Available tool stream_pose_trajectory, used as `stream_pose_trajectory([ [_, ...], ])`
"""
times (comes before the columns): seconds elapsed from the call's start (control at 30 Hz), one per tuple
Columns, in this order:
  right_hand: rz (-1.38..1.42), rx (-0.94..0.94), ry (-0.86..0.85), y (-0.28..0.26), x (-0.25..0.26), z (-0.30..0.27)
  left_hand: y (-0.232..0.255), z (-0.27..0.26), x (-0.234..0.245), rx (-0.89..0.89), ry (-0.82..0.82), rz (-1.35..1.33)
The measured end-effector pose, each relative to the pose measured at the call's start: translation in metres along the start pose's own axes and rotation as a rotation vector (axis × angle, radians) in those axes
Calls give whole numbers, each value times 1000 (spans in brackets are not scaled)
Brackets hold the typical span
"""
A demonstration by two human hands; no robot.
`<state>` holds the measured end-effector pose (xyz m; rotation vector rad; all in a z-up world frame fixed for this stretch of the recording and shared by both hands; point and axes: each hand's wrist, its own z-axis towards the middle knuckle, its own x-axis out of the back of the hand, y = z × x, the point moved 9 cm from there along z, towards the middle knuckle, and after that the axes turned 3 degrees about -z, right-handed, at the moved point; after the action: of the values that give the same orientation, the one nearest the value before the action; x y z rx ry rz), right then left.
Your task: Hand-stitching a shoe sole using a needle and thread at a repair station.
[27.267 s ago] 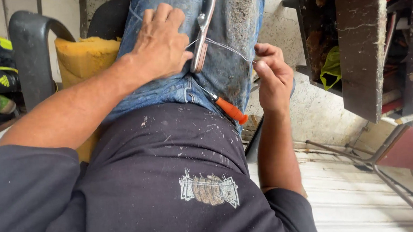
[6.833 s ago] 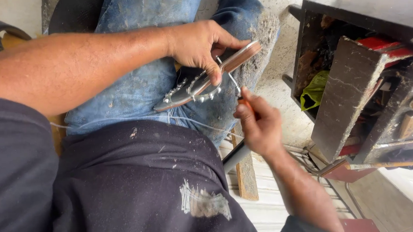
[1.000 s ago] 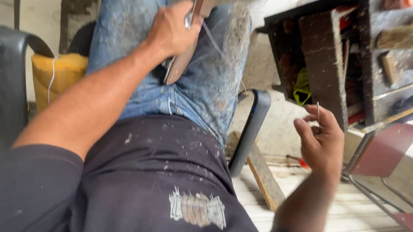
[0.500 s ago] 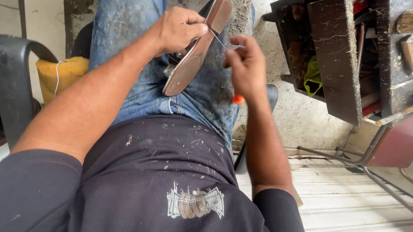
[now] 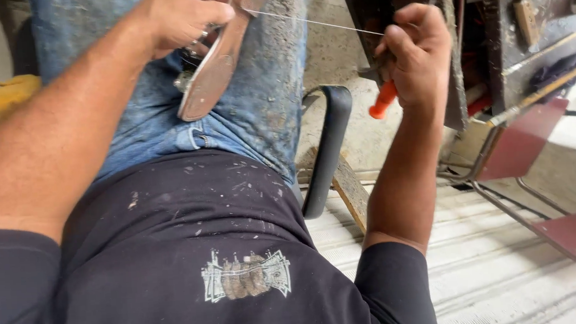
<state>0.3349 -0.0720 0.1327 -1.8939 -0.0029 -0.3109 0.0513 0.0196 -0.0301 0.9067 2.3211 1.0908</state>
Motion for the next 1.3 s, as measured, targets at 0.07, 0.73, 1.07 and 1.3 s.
stream_pose_trajectory([
  [0.07,-614,255,300,-43,6,-18,-8,6,6,-11,30,-86],
  [0.73,-302,498,361,-30,-31,-107,1,-13,12,2,-130,-340],
  [1.07,-574,115,-20,44,-138,-65,1,-14,12,3,-160,-389],
  [1.3,-519,171,-31,46,-143,-64,-3,-12,12,-8,-156,-427],
])
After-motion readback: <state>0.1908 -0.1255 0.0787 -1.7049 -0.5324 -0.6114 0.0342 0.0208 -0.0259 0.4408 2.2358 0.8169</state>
